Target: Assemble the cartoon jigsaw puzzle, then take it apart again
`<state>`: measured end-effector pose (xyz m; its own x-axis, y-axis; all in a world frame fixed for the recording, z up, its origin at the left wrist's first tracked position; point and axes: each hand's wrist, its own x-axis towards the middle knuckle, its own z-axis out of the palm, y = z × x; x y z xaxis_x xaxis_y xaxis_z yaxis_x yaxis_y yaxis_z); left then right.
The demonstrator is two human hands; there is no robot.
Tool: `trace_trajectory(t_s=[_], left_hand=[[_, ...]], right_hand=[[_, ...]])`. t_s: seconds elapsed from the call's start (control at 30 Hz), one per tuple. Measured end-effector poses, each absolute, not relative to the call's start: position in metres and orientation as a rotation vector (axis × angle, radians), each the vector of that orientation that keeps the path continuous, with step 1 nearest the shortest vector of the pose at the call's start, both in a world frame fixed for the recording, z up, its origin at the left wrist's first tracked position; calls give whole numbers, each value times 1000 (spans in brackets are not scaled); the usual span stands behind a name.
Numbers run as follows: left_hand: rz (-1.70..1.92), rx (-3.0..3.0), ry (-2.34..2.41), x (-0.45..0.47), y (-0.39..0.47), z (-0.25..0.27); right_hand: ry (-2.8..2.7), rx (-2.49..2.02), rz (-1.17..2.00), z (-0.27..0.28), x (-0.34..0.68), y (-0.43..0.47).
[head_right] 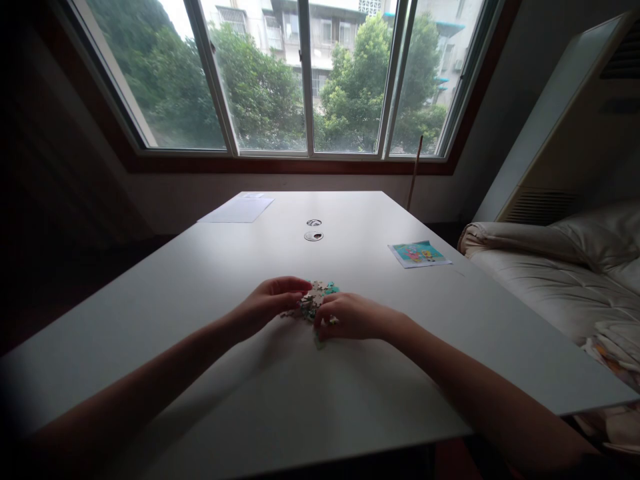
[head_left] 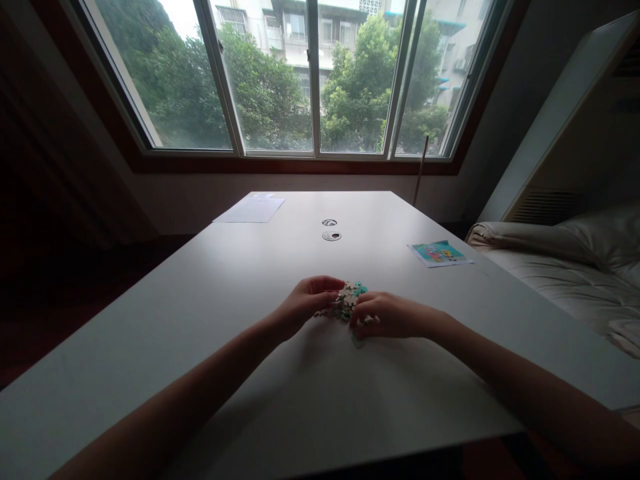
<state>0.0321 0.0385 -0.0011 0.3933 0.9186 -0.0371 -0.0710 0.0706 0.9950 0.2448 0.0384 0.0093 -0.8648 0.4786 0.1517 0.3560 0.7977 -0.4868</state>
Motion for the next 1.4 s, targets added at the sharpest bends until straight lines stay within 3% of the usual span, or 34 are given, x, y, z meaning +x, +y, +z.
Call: trace_trajectory(t_s=[0.33, 0.63, 0.83, 1.4], left_hand=[[920, 1760, 926, 10, 50, 11], [328, 2238, 1198, -7, 41, 1], [126, 2463, 1362, 31, 31, -11], [183, 2523, 1554, -2, 13, -4]], right_hand=[[-2591, -941, 561, 7, 259, 49], [-2838, -1347, 788, 3, 286, 55], [-2787, -1142, 692, -15, 265, 57], [-2849, -758, 444, 1, 215, 69]])
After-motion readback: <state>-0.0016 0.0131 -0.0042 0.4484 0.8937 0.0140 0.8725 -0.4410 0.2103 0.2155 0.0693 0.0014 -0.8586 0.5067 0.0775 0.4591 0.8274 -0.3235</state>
